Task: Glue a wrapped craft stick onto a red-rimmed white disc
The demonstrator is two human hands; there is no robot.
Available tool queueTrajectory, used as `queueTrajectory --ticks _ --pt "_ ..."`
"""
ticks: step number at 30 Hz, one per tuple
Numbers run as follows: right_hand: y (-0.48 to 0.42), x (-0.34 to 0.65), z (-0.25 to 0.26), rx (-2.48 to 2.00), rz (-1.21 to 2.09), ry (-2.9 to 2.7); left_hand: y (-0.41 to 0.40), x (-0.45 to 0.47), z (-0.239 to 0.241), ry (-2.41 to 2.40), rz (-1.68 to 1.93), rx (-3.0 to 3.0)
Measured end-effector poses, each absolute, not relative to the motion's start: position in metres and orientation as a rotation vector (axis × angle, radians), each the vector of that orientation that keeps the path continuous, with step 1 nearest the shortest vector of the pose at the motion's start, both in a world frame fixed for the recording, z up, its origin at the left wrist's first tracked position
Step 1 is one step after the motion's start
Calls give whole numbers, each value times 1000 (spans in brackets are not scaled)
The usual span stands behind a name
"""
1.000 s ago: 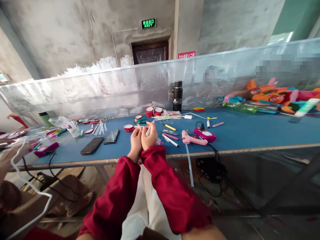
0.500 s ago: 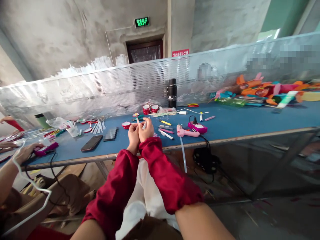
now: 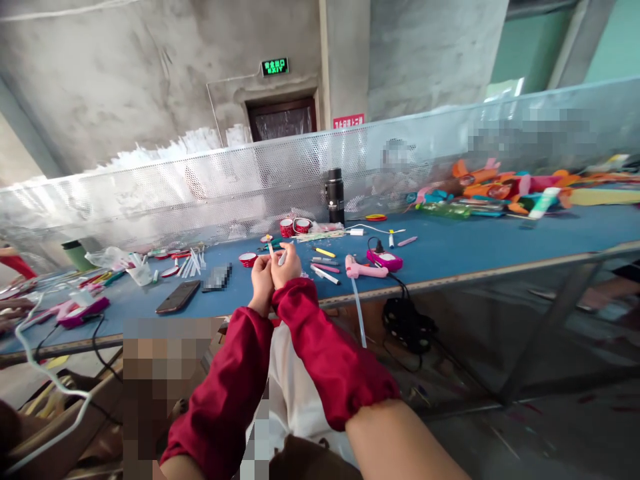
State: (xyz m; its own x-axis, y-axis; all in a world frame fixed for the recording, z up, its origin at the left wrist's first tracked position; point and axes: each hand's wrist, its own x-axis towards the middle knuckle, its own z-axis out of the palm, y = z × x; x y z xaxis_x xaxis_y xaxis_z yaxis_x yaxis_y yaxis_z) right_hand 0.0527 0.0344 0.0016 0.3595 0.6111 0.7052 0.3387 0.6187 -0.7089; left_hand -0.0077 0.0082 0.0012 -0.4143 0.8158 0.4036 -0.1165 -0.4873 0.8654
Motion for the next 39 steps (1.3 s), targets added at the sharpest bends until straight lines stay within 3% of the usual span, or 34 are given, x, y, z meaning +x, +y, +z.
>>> queueTrajectory --ticks 39 --pt "35 54 4 -970 268 -1295 9 -8 0 1021 1952 1174"
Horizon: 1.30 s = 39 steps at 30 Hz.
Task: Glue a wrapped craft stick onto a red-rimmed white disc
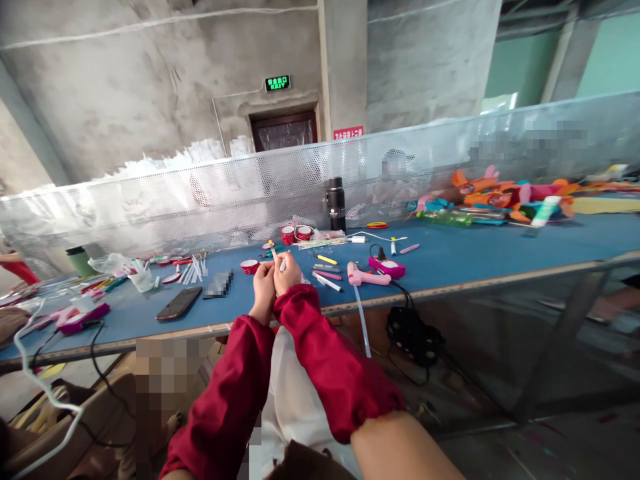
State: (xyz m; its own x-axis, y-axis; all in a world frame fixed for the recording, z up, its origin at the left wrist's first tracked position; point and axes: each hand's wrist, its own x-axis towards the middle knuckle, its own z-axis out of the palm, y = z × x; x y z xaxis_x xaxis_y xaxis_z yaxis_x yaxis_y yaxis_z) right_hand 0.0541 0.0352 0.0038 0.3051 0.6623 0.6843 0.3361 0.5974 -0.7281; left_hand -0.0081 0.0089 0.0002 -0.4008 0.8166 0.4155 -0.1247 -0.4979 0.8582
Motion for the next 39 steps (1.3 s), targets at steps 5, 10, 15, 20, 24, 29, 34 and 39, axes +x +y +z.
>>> queueTrajectory --ticks 5,10,15,20,24,29,34,39 --pt "35 54 4 -971 274 -1289 10 -8 -1 1016 1943 1182" --pt "36 53 4 -982 287 -1284 10 -8 -1 999 1931 1195" --pt "35 54 5 -993 304 -1290 8 -7 0 991 1941 1193" --pt "34 54 5 -991 325 -1295 9 -7 0 998 1950 1201" --pt "33 54 5 -961 340 -1311 9 -8 -1 1003 1967 1207" --pt "33 54 5 -936 344 -1320 7 -8 0 1020 1983 1213" --pt "34 55 6 -926 335 -1308 7 -7 0 1027 1988 1219" --pt "33 54 6 -900 345 -1307 6 -7 1 1018 1982 1214"
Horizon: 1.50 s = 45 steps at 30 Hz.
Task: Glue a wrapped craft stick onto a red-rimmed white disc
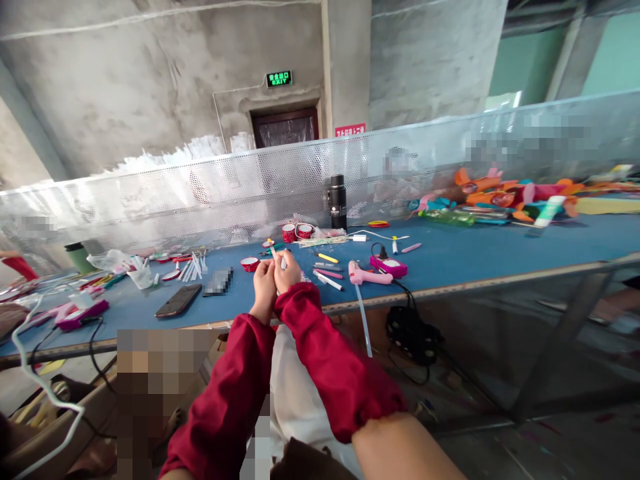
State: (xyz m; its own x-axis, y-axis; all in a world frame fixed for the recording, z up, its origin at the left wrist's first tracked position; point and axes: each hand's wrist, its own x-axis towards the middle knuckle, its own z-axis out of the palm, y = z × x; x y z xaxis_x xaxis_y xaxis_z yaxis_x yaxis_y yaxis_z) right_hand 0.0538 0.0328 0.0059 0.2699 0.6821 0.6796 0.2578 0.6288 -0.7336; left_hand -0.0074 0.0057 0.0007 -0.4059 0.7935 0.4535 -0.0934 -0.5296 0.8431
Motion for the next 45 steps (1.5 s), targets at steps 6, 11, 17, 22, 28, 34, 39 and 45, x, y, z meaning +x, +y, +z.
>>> queueTrajectory --ticks 6,11,17,22,28,34,39,45 --pt "32 52 6 -863 356 -1277 6 -6 0 1000 1965 1201" --pt "29 53 8 -795 332 -1131 8 -6 -1 1032 1980 1171" --pt "24 51 7 -773 315 -1029 12 -6 -3 1075 1986 1138" --pt "14 50 8 -743 318 -1076 13 -6 -3 1076 1997 1121" --pt "3 51 14 -743 343 -1139 11 -6 -1 1076 2019 1118" --pt "1 51 16 -752 343 -1113 10 -3 -1 1057 2035 1110" --pt "2 51 16 -755 334 -1117 11 -3 -2 1060 2028 1098" --pt "7 51 13 -784 315 -1094 12 -5 -2 1055 2016 1099"
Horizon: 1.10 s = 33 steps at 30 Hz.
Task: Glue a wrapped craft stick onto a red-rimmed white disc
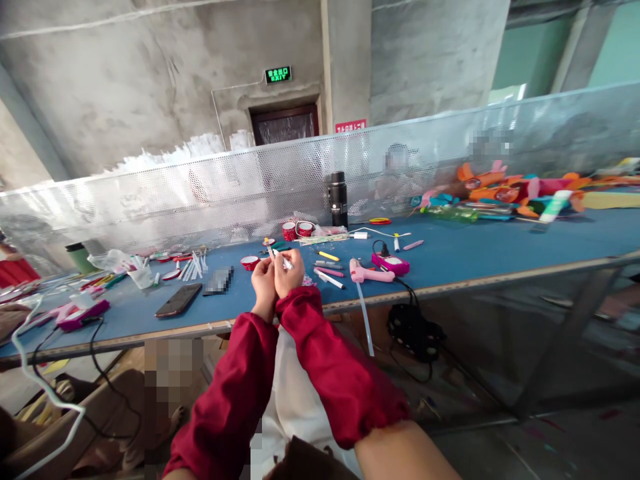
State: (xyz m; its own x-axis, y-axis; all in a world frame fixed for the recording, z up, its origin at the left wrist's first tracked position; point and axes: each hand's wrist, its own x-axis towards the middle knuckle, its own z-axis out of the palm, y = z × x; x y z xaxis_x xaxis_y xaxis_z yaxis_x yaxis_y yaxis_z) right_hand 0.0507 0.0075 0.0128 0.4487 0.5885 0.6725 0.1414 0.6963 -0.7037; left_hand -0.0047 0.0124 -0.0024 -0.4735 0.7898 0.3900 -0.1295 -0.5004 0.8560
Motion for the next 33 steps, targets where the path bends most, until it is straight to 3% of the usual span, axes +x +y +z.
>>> queueTrajectory --ticks 33 --pt "7 50 10 -683 308 -1145 10 -6 -2 1048 2044 1123"
